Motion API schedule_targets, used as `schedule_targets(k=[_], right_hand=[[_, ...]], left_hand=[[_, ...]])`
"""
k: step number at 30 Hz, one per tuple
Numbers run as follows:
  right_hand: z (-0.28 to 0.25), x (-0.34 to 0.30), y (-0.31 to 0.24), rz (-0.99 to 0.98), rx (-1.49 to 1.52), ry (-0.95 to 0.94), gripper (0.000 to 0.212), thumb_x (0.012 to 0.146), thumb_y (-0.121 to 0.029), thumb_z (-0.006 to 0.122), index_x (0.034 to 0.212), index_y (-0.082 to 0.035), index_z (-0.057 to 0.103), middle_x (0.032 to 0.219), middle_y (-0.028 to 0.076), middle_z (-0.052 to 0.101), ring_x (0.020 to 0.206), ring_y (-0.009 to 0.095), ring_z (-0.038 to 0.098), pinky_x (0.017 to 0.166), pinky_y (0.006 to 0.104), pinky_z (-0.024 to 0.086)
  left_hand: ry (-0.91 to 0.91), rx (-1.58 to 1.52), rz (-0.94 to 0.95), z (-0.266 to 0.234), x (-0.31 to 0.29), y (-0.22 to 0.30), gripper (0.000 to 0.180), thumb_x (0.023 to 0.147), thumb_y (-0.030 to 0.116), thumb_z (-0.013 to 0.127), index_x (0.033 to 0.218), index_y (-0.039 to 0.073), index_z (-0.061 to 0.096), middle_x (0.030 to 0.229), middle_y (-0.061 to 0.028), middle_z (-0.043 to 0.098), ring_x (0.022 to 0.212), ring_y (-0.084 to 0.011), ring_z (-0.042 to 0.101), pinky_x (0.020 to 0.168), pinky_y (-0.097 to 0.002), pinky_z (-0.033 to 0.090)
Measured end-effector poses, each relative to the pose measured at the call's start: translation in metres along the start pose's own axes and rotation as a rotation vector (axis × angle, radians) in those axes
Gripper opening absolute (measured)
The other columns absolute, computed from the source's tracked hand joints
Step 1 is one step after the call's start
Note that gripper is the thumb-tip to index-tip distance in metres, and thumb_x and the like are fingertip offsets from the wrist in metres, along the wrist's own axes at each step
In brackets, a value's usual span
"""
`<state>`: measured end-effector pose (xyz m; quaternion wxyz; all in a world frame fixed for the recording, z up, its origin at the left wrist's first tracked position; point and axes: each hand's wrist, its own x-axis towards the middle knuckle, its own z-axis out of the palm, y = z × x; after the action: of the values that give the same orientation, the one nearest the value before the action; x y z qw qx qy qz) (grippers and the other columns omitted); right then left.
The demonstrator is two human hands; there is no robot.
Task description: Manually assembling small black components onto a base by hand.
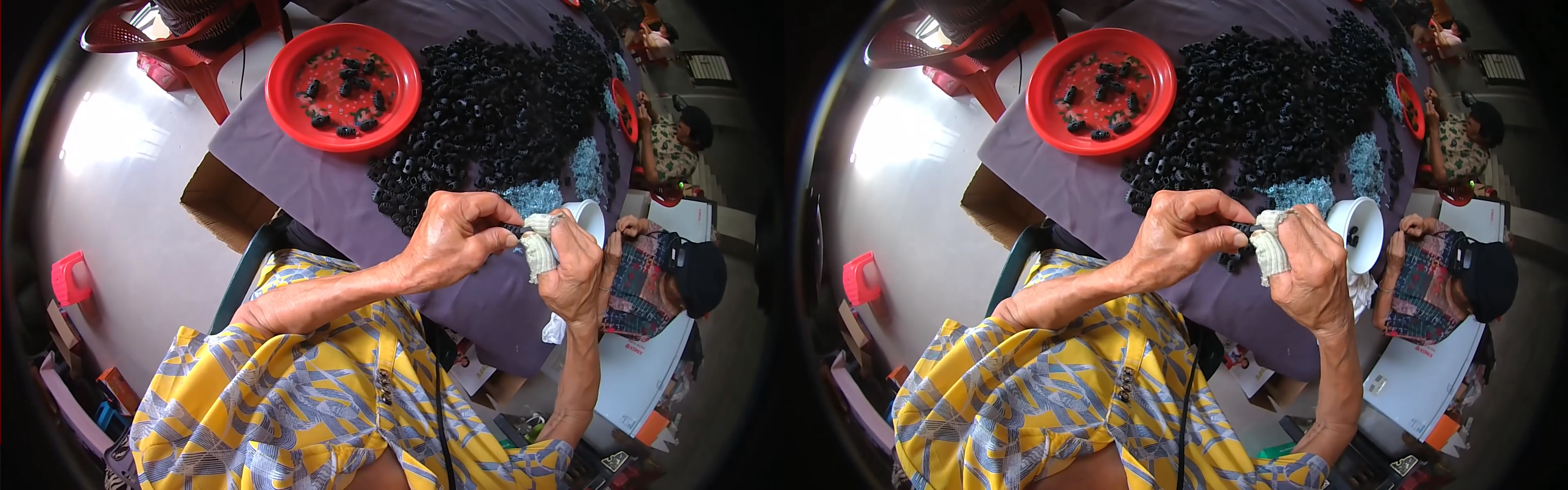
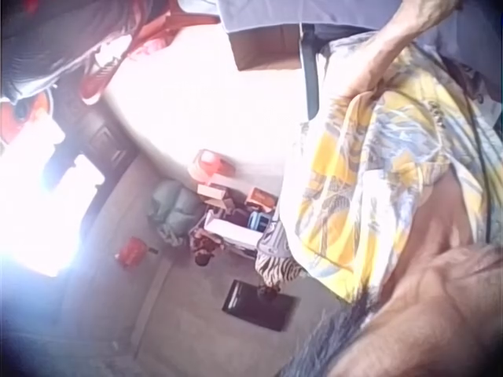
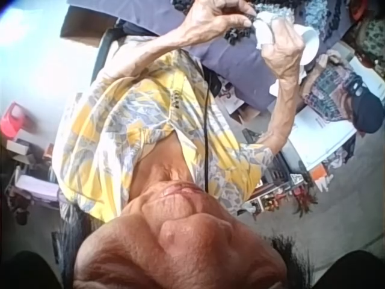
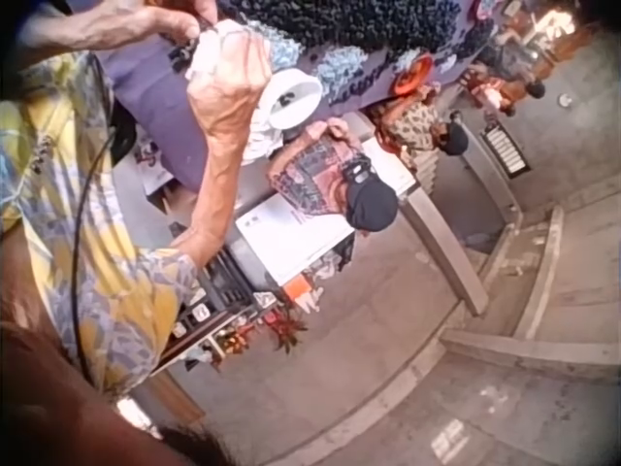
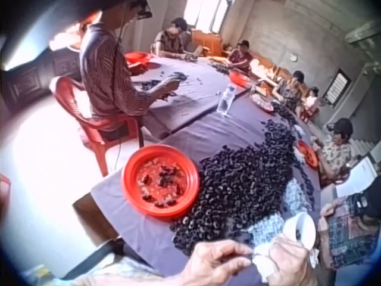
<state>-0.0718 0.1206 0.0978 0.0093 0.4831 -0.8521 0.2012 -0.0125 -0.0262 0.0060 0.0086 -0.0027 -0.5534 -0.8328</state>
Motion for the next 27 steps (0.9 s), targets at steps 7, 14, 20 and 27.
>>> schedule_targets(k=[7,14,20,27], right_hand=[[0.0010,-0.0026,-0.0006,-0.006,-0.009,0.017,0.014,0.067,0.005,0.060,0.079,0.006,0.054,0.071,0.019,0.054,0.065,0.037,0.053,0.059,0.0410,0.045],[0.0044,-0.0042,0.0019,-0.002,0.020,0.022,0.014,0.066,0.006,0.059,0.079,0.005,0.054,0.070,0.018,0.053,0.064,0.036,0.052,0.057,0.0409,0.045],[0.0070,-0.0038,0.0033,0.003,0.029,0.028,0.014,0.066,0.006,0.058,0.079,0.005,0.053,0.069,0.018,0.053,0.063,0.036,0.052,0.057,0.0408,0.044],[0.0097,-0.0074,0.0063,0.025,-0.027,0.004,0.021,0.065,0.000,0.052,0.085,0.007,0.055,0.077,0.020,0.056,0.069,0.040,0.057,0.062,0.0418,0.046]], left_hand=[[0.026,0.039,-0.008,0.0034,-0.0031,0.0022,0.013,0.080,-0.001,0.066,0.093,-0.004,0.065,0.072,-0.0041,0.065,0.068,-0.0060,0.060,0.061,-0.0207,0.050],[0.053,0.098,0.022,0.0051,-0.0052,0.0028,0.013,0.078,-0.003,0.065,0.091,-0.004,0.065,0.070,-0.0053,0.065,0.066,-0.0068,0.060,0.059,-0.0213,0.050],[0.084,0.110,0.062,0.0065,-0.0039,-0.0002,0.013,0.076,-0.004,0.065,0.089,-0.005,0.064,0.070,-0.0064,0.065,0.064,-0.0070,0.060,0.058,-0.0215,0.050],[0.121,0.206,0.112,0.0066,-0.0031,0.0004,0.013,0.076,-0.003,0.065,0.089,-0.004,0.064,0.068,-0.0052,0.063,0.062,-0.0066,0.059,0.056,-0.0224,0.049]])
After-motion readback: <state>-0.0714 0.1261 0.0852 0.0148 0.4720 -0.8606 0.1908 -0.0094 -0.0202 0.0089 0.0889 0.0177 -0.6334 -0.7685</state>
